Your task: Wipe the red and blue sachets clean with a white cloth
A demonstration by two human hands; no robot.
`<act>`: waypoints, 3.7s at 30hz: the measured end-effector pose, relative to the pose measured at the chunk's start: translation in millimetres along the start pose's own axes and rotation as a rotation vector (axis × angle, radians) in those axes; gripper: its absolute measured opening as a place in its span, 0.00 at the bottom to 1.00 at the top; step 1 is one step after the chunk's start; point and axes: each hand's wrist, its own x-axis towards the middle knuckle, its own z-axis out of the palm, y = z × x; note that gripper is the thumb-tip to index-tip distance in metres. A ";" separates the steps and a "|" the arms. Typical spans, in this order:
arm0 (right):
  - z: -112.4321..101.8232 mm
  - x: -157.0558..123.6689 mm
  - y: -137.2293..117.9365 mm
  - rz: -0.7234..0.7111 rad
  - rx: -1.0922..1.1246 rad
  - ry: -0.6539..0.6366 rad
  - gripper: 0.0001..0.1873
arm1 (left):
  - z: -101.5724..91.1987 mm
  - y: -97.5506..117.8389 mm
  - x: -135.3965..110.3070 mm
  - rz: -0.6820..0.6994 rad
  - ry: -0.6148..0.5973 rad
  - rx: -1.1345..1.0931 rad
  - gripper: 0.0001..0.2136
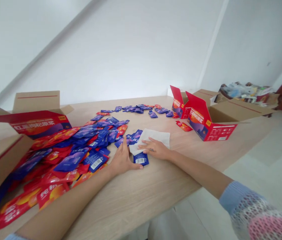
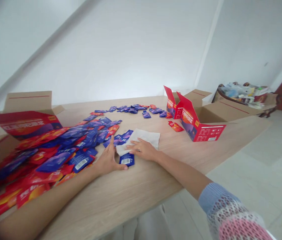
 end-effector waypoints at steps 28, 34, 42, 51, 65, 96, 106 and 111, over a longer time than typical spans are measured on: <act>-16.0 29.5 -19.9 0.027 0.666 0.149 0.22 | -5.9 8.7 -6.5 -0.032 0.135 -0.240 0.55; 0.2 35.2 -22.0 0.144 0.802 0.425 0.19 | -7.5 11.2 -7.4 -0.053 0.176 -0.129 0.50; -43.0 28.6 45.0 0.454 0.895 1.047 0.27 | 14.0 71.0 -62.4 0.291 0.180 0.556 0.26; -1.3 29.1 7.1 0.211 0.322 0.236 0.22 | 26.3 61.9 -54.8 0.202 -0.082 0.601 0.20; -20.8 27.6 9.0 -0.055 0.225 -0.304 0.22 | 19.8 72.4 -45.4 0.203 0.013 0.509 0.21; -9.9 27.4 13.1 0.002 0.077 -0.238 0.25 | 19.4 67.1 -34.1 0.231 0.058 0.518 0.21; -23.0 16.2 40.3 0.175 -0.044 -0.073 0.24 | 14.8 66.0 -36.0 0.240 0.059 0.515 0.20; -42.5 10.9 18.7 0.115 0.032 0.152 0.22 | 16.0 61.3 -34.7 0.266 0.075 0.539 0.20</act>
